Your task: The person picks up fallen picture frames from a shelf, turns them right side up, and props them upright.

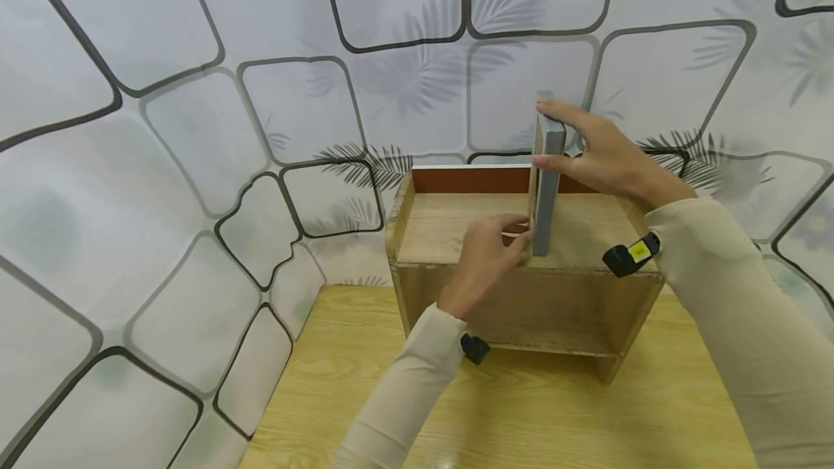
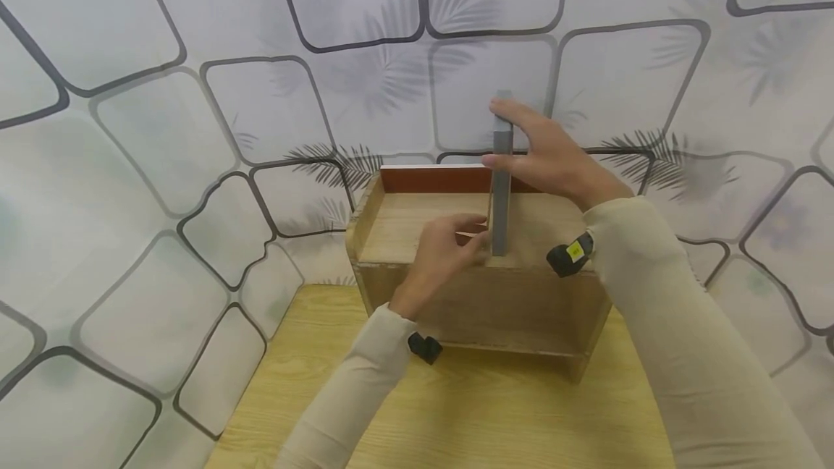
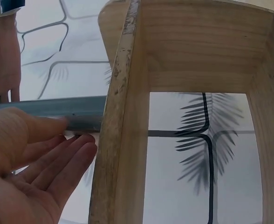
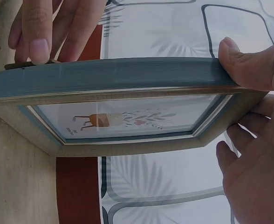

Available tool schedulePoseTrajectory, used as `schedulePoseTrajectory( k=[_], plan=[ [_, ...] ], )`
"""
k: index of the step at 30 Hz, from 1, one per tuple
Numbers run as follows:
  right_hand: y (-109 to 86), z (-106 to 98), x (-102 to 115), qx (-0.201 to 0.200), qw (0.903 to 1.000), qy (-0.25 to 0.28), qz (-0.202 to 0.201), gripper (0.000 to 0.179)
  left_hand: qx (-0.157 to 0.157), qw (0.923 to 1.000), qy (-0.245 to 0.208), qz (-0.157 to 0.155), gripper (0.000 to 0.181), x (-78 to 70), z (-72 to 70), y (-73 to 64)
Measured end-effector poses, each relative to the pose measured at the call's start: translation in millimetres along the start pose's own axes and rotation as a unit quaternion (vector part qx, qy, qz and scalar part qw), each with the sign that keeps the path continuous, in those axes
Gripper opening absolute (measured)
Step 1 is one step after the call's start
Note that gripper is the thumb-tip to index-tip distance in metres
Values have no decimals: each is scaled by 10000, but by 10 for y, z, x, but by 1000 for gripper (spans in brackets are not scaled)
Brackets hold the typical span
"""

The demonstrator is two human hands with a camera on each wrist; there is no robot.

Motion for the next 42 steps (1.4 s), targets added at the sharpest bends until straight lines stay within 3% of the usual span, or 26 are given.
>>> schedulePoseTrajectory(
  k=[6,10,18,23,42],
  plan=[
    [25,45,18,56,9999,16,-134,78,-167,9994,304,-6,22,-12,-34,-7],
    [36,79,22,90,9998,-26,-151,77,-316,9967,744,77,20,2,-70,-20],
    [59,104,42,122,9998,-69,-117,77,-532,9819,1744,522,15,-32,-191,-16],
    [94,151,44,222,9997,-27,-81,77,-510,9749,2107,515,14,8,-230,-8],
    [265,371,133,578,9983,-116,12,79,-674,9698,2316,348,11,203,-425,-12]
  ],
)
Point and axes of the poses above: each hand's wrist, its own y-axis towards the middle knuckle, its own z-axis out of the palm, x = y × z, the point moved 10 cm from there along y, towards the middle knuckle, and after that the axes turned 10 degrees about y, right-handed, at the moved point
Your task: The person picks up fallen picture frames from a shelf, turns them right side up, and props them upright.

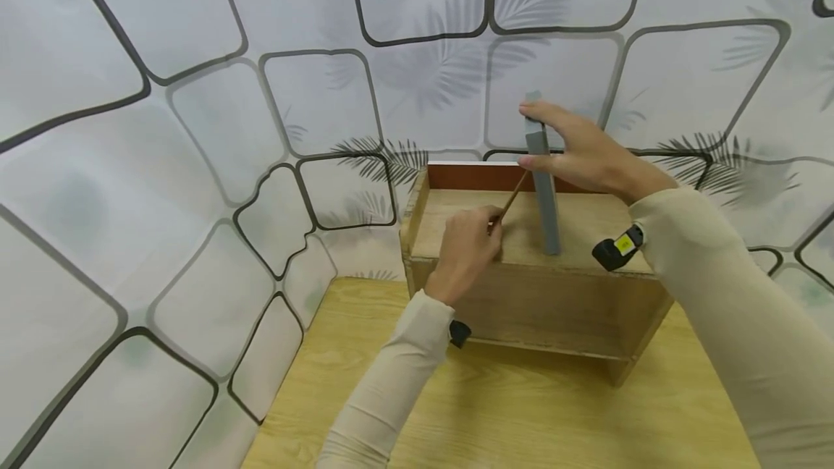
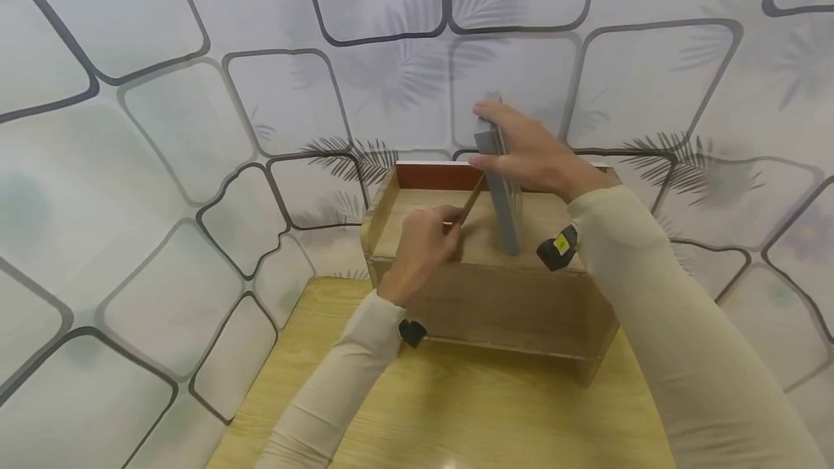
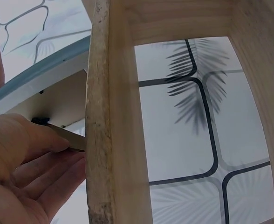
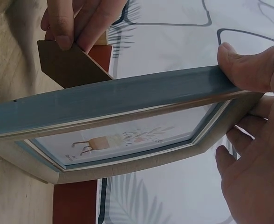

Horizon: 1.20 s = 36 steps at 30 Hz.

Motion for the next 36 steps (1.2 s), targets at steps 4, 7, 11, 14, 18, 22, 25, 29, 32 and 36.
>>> schedulePoseTrajectory(
  k=[4,7,11,14,18,22,25,29,32,36],
  plan=[
    [24,26,13,-12,9999,39,-91,77,5,10000,-38,-44,11,42,4,8],
    [38,45,33,-40,9997,54,-239,75,28,9999,-83,-71,11,67,7,3],
    [56,87,54,-13,9994,117,-340,74,34,9998,-154,-111,11,94,5,-14],
    [73,123,49,16,9994,171,-304,74,28,9997,-189,-127,11,108,4,-27],
    [85,156,34,37,9994,250,-223,76,40,9996,-243,-126,10,118,16,-30],
    [74,165,31,59,9993,313,-174,76,67,9995,-283,-136,9,120,38,-19],
    [75,159,39,60,9993,305,-228,76,134,9993,-306,-169,10,126,48,-9],
    [87,150,57,154,9993,182,-275,79,252,9991,-253,-241,17,137,22,-9],
    [86,99,70,147,9995,164,-237,77,63,9993,-262,-275,23,127,-91,-38],
    [94,-81,117,-250,9974,509,-438,63,-485,9969,-607,-155,26,17,-325,-91]
  ],
)
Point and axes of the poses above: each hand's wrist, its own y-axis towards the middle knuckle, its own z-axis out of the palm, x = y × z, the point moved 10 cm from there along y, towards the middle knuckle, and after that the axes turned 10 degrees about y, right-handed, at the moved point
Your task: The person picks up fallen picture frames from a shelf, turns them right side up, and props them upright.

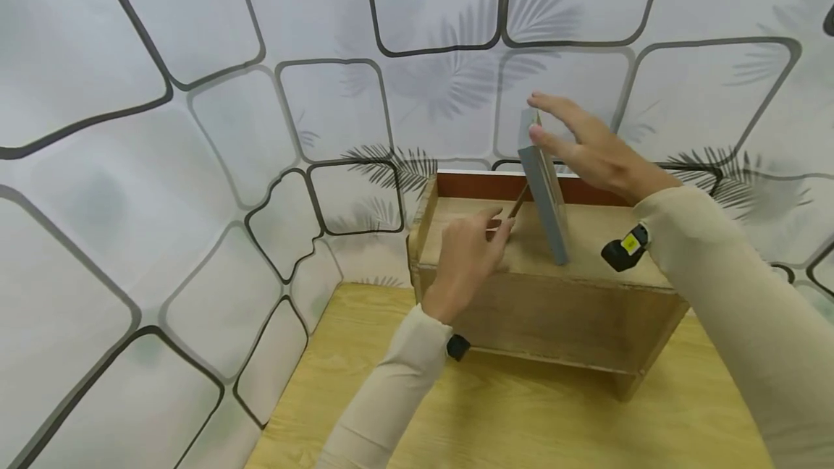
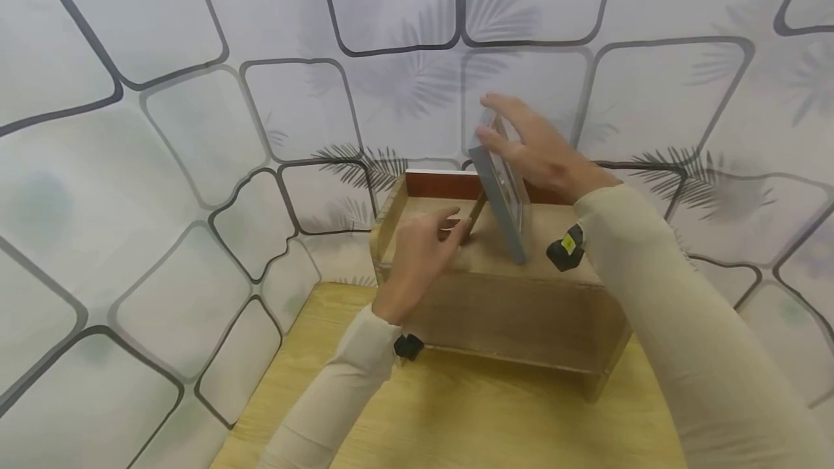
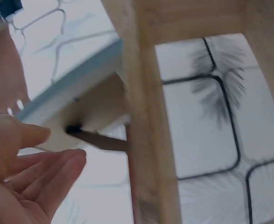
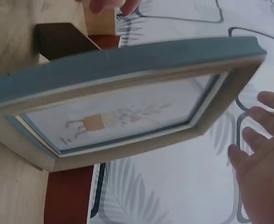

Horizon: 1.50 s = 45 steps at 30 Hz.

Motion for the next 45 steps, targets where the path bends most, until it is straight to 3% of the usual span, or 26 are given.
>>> schedulePoseTrajectory(
  k=[3,7,14,18,25,32,38,45],
  plan=[
    [32,-125,14,-332,9989,188,-285,55,-29,9985,-542,20,34,-130,-32,-10],
    [113,-197,-34,-569,9975,128,-402,51,226,9953,-908,-244,50,-224,66,15],
    [231,-197,-195,-610,9980,5,-186,53,157,9972,-558,-471,38,-276,219,74],
    [268,-125,-278,-409,9992,8,-47,56,175,9971,-531,-511,38,-288,284,91],
    [282,-57,-357,-257,9996,64,84,55,407,9925,-938,-663,36,-284,404,102],
    [270,-49,-389,-246,9996,91,121,54,395,9892,-1240,-670,28,-313,436,111],
    [258,-70,-383,-270,9996,-66,31,53,322,9910,-1150,-608,23,-322,412,112],
    [218,-114,-442,-311,9992,-239,21,52,537,9907,-1121,-551,21,-321,446,107]
  ],
)
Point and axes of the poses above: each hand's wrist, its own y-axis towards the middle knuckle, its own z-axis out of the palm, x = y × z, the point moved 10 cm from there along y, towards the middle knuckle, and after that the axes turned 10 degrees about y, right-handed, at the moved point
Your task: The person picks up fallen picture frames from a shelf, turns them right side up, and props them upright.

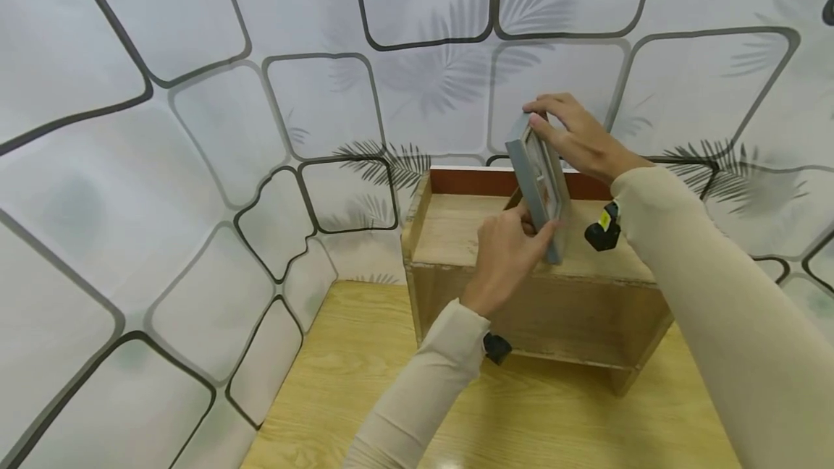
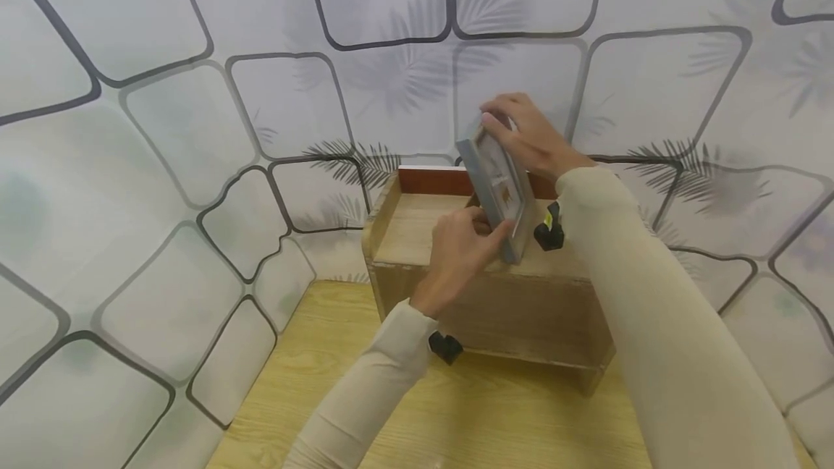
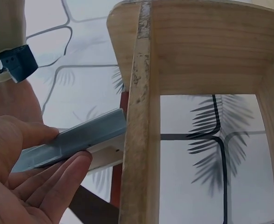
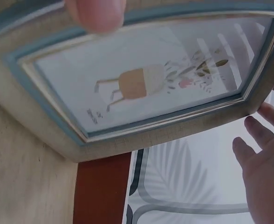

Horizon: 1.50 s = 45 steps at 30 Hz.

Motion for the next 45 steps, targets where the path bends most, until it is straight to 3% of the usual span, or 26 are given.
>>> schedulePoseTrajectory(
  k=[14,24,36,45],
  plan=[
    [-83,-106,-83,-210,9992,-56,340,55,495,9982,163,-287,29,61,-18,-3],
    [-98,-182,-122,-500,9967,-230,604,61,470,9972,539,-228,27,136,-84,33],
    [-126,-265,-112,-727,9949,-552,436,62,477,9970,523,-307,21,189,-128,56],
    [-165,-326,-135,-957,9876,-964,789,72,549,9965,441,-461,20,260,-134,56]
  ],
)
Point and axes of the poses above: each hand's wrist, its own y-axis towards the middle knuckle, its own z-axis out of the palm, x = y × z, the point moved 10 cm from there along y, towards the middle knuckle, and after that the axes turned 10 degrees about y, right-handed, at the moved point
